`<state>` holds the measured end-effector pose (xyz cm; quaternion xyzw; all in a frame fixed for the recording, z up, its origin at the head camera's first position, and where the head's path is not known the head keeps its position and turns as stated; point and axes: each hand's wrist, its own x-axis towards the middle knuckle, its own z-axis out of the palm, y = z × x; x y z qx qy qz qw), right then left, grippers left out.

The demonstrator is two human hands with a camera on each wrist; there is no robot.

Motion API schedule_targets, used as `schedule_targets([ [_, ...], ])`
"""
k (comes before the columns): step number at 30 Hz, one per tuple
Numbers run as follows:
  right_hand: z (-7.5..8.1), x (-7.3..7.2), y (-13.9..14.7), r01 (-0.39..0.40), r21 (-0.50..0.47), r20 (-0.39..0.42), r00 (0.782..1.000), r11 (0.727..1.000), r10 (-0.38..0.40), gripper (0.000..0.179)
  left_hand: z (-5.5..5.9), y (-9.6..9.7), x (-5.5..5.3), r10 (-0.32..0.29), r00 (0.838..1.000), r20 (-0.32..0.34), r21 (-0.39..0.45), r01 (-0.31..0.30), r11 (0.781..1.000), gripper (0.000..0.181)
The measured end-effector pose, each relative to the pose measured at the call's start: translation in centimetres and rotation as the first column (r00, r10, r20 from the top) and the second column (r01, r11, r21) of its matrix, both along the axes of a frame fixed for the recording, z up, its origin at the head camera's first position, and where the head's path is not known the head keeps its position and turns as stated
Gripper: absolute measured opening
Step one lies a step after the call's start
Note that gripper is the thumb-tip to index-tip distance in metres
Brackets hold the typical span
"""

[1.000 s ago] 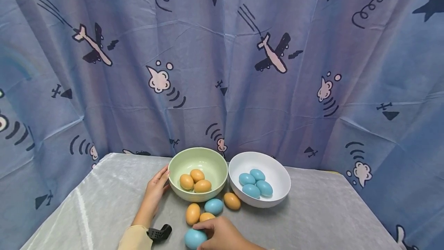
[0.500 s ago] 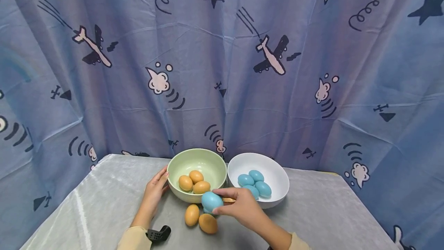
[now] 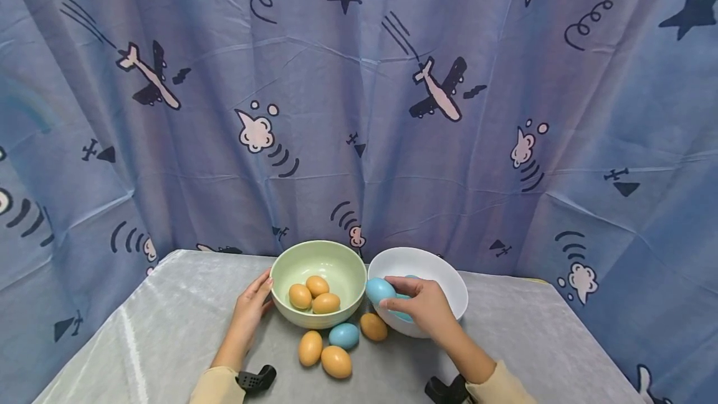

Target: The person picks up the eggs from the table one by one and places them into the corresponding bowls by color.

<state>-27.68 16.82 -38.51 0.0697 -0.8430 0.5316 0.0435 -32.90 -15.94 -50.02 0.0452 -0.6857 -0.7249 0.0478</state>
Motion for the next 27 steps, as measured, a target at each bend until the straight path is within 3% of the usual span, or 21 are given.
schedule_targets([
  [9, -1.6, -2.1, 1.0, 0.08, 0.026, 0.009, 0.997, 0.996, -0.08, 0.046, 0.0, 0.0, 0.0, 0.005, 1.0, 0.004, -0.002, -0.005, 1.0, 0.056],
  [27, -3.8, -4.1, 1.2, 0.089, 0.143, -0.008, 0.996, 0.986, -0.088, 0.043, 0.1, 0.1, 0.1, 0.006, 1.0, -0.011, -0.005, -0.006, 1.0, 0.056],
])
